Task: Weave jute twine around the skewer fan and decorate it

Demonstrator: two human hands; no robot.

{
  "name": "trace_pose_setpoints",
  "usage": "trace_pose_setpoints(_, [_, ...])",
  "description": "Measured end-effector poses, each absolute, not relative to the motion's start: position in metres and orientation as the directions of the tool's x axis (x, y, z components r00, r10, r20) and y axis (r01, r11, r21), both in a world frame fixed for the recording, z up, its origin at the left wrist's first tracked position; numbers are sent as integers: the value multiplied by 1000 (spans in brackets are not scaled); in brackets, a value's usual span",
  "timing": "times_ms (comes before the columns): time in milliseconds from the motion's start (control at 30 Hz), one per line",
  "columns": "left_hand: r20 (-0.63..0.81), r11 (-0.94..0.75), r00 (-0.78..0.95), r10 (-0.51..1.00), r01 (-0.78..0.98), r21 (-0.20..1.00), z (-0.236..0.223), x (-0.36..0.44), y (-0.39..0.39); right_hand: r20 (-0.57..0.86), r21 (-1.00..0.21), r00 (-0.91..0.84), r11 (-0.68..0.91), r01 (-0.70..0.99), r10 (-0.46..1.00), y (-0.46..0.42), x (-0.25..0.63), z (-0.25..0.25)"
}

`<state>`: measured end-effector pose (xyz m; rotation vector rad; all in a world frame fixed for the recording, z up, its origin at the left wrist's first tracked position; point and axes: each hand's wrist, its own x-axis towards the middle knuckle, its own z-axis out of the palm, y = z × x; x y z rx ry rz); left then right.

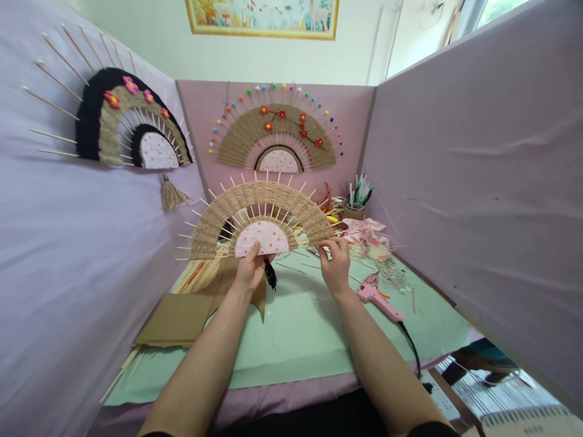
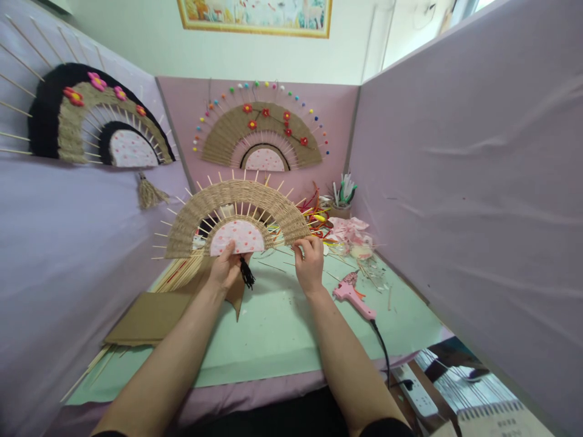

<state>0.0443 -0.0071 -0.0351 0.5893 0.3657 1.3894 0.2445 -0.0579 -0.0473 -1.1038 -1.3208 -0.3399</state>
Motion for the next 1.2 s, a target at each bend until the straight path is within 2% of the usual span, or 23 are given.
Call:
trace_pose_setpoints(500, [95,88,163,982,-839,537,-34,47,-12,907,-416,286,547,727,310,-63,239,-48])
trace_pose_setpoints(700, [95,73,149,984,-833,548,-30,47,-15,852,-523,386,573,630,354,-68,233,-46])
trace_pose_setpoints(800, [116,33,120,986,-822,568,-26,46,-17,748,-661,460,597,455,478,-68,228,-46])
trace_pose_setpoints(933, [159,12,121,980,-831,557,-25,45,-18,440,-857,459,514,-42,772,-60,228,-45])
trace_pose_setpoints(1000, [179,16,137,974,-834,552,-26,45,-19,278,-849,438,432,-304,855,-56,230,-44])
trace_pose_setpoints(1067, [189,20,152,970,-827,561,-27,46,-20,161,-803,406,359,-476,900,-54,233,-42])
trace_pose_setpoints(1200, [192,18,157,969,-816,577,-28,46,-20,89,-758,331,279,-589,939,-54,237,-40])
